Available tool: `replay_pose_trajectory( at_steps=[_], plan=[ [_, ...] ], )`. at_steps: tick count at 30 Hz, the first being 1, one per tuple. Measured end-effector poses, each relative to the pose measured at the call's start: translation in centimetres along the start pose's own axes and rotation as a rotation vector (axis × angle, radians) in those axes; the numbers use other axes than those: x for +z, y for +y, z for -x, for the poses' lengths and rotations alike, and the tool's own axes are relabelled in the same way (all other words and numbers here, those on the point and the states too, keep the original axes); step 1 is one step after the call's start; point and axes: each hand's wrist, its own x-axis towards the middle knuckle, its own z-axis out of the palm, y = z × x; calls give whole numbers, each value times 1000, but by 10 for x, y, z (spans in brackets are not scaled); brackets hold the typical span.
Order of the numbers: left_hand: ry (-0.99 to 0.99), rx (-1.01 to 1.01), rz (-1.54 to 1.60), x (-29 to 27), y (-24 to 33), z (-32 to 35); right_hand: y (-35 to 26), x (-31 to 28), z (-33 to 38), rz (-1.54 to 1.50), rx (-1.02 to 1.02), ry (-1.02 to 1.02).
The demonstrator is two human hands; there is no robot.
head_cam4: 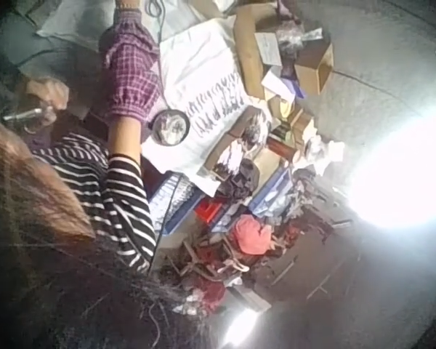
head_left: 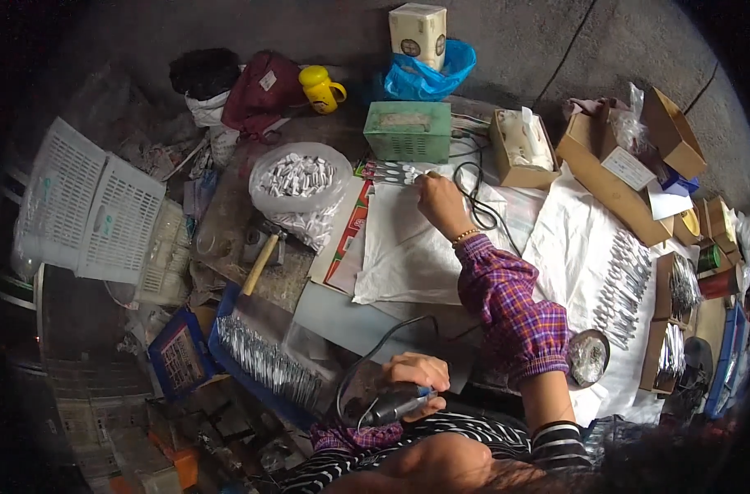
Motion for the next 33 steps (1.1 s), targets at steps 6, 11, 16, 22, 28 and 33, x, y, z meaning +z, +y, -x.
replay_pose_trajectory(
  at_steps=[6,11,16,22,28,33],
  plan=[
    [142,-13,43,-3,-5,4,0,23,-5,37,18,52],
    [138,-50,51,-1,-4,2,5,26,-12,53,-18,136],
    [165,-99,15,6,-1,2,-24,-44,-12,-239,-68,221],
    [174,-150,42,16,4,1,-71,-172,47,-1024,217,173],
    [-103,-306,-235,11,9,-15,-53,-262,152,-1819,494,74],
    [30,-343,-92,40,7,-27,-41,-272,248,-1781,788,-6]
  ],
)
